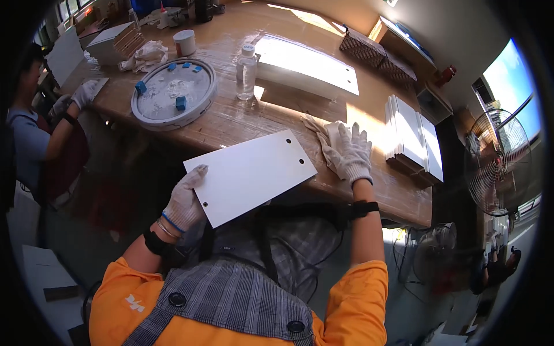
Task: The recorder is polishing or cleaning small white wooden panels using a blue applicator block and a white cloth in a factory setting.
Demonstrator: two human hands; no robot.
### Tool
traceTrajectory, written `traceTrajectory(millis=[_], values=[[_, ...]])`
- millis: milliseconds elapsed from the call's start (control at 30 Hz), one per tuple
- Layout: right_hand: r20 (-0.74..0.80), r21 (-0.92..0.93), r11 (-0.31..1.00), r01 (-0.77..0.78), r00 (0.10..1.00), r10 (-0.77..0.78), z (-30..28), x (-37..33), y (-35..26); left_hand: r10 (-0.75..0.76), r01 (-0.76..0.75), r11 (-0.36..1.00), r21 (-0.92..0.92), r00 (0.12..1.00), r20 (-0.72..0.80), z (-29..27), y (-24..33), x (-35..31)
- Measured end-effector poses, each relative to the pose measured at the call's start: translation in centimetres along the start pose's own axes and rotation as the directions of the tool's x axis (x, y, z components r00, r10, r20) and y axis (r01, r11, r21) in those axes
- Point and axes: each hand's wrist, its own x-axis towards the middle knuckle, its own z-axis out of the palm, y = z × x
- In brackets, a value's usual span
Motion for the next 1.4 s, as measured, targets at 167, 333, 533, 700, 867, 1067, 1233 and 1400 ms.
traceTrajectory(millis=[167,333,533,700,867,1067,1233,1400], values=[[0.097,0.298,0.943,-0.148,0.988,0.124,5.0,-0.5,2.5,0.04,-0.028,0.995,-0.096,0.992,0.123,1.4,-0.3,-0.9],[0.004,0.918,0.395,-0.037,0.996,0.084,-6.4,-1.8,-6.7,0.066,-0.07,0.982,-0.178,0.997,-0.03,0.1,-0.9,-1.8],[-0.106,0.549,0.499,0.67,0.648,-0.754,-13.0,-6.5,-19.6,0.015,-0.005,0.98,-0.2,0.999,0.051,0.3,-1.2,-1.6],[0.023,0.56,0.662,0.497,0.79,-0.612,-7.1,-2.4,-20.4,0.008,0.039,0.959,-0.28,0.987,0.162,-0.3,-0.9,-1.4],[0.154,0.431,0.889,0.155,0.958,-0.241,0.1,1.5,-12.4,0.007,0.013,0.976,-0.217,0.996,0.093,0.1,-1.0,-1.2],[0.064,0.446,0.74,0.503,0.807,-0.587,-7.3,-7.1,-20.3,-0.038,0.033,0.981,-0.193,0.999,-0.022,-1.1,-1.3,-0.3],[-0.093,0.588,0.653,0.477,0.842,-0.531,-5.3,-7.3,-18.0,-0.074,0.065,0.98,-0.19,0.996,-0.04,-2.3,-1.2,-0.9],[-0.136,0.2,0.972,0.123,0.986,-0.097,2.0,-4.8,-5.6,-0.081,0.087,0.996,0.024,0.979,-0.19,-2.5,-0.4,-1.0]])
